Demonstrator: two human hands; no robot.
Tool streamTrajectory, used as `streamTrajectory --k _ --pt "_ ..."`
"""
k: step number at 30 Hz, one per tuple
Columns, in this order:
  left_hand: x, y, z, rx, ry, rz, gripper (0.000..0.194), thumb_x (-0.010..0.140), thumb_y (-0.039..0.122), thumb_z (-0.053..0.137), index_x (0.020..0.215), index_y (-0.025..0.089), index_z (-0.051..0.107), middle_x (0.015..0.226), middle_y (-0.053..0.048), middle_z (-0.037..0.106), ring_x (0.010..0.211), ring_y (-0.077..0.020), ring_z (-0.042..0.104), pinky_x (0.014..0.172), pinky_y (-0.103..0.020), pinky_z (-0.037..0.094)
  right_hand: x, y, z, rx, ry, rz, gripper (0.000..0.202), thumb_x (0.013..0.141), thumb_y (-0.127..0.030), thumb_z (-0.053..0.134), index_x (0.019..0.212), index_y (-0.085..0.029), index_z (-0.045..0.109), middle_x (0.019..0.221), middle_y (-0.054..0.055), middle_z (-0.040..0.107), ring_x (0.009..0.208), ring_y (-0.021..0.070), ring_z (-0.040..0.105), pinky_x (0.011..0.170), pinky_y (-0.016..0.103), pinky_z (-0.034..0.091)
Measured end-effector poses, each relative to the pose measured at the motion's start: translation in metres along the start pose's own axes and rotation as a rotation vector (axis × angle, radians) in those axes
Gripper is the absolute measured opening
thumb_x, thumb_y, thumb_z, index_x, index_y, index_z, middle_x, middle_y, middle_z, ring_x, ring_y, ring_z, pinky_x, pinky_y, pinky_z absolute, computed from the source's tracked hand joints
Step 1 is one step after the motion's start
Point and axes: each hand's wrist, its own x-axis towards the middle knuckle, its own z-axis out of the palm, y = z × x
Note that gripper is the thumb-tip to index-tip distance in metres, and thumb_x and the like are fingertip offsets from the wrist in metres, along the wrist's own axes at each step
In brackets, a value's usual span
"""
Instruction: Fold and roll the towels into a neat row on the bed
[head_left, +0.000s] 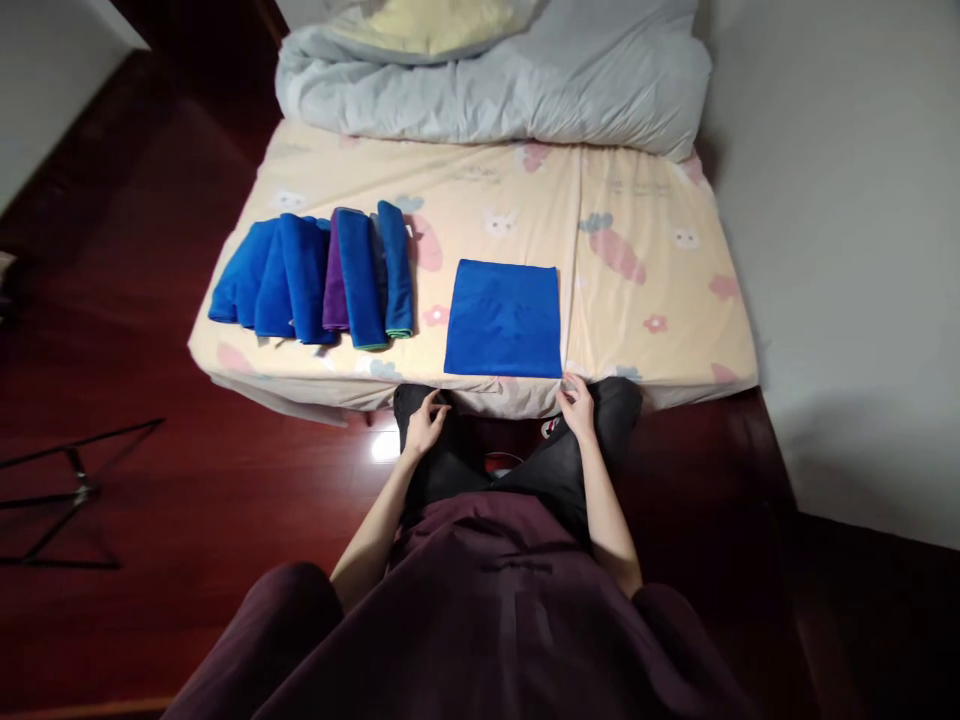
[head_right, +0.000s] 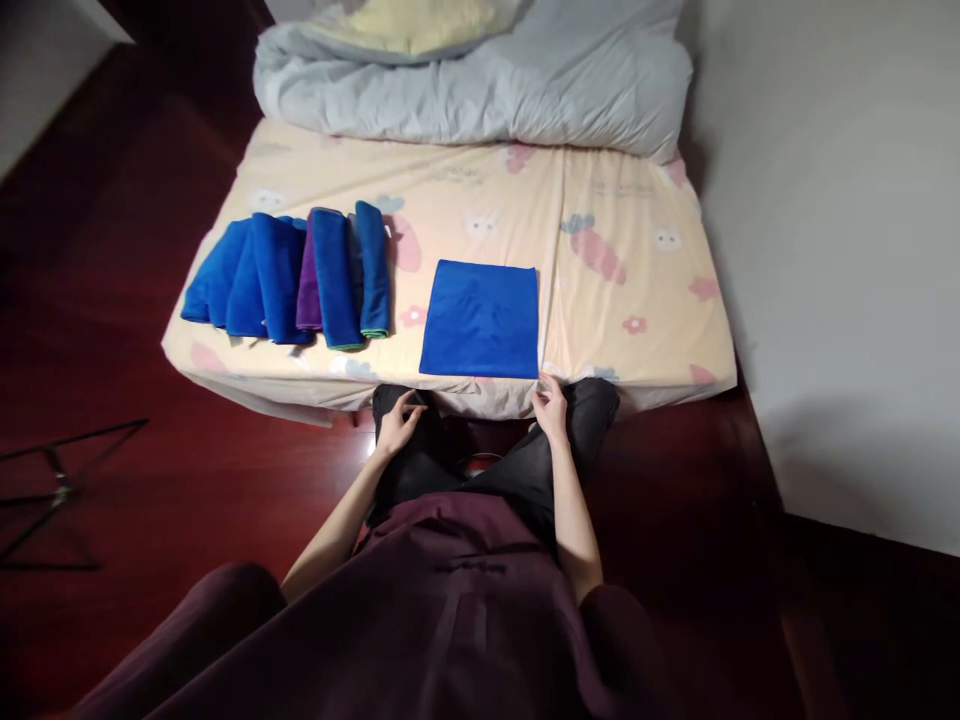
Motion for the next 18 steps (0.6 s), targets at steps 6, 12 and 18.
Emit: streamTrajectory --k 6,12,18 --pt "0.048 0.016 0.017 -0.421 0.076 -0.196 0.068 0.092 0.050 0.067 0.149 0.017 0.051 0.101 -0.011 0.079 0.093 -0.0247 0.077 0.089 -0.040 0.061 0.009 0.009 0.000 0.126 -0.073 0.042 0.058 0.080 -0.038 0.074 0.135 -0.021 0.064 0.144 0.019 0.066 0.097 0.0253 0.076 0.089 0.042 0.064" --pt "0.068 0.029 0.020 -0.538 0.086 -0.168 0.059 0.080 0.058 0.076 0.121 0.017 0.064 0.096 -0.010 0.077 0.084 -0.0203 0.074 0.082 -0.035 0.060 0.014 0.012 0.000 0.188 -0.093 0.074 0.060 0.081 -0.038 0.073 0.138 -0.022 0.063 0.145 0.018 0.063 0.084 0.0202 0.076 0.081 0.037 0.065" --pt "0.078 0.040 0.017 -0.553 0.125 -0.243 0.058 0.073 0.068 0.079 0.098 0.018 0.065 0.088 -0.009 0.075 0.078 -0.0202 0.073 0.073 -0.032 0.058 0.021 0.015 0.004 0.155 -0.118 0.095 0.064 0.079 -0.033 0.073 0.141 -0.024 0.061 0.140 0.017 0.064 0.075 0.0174 0.073 0.076 0.037 0.065"
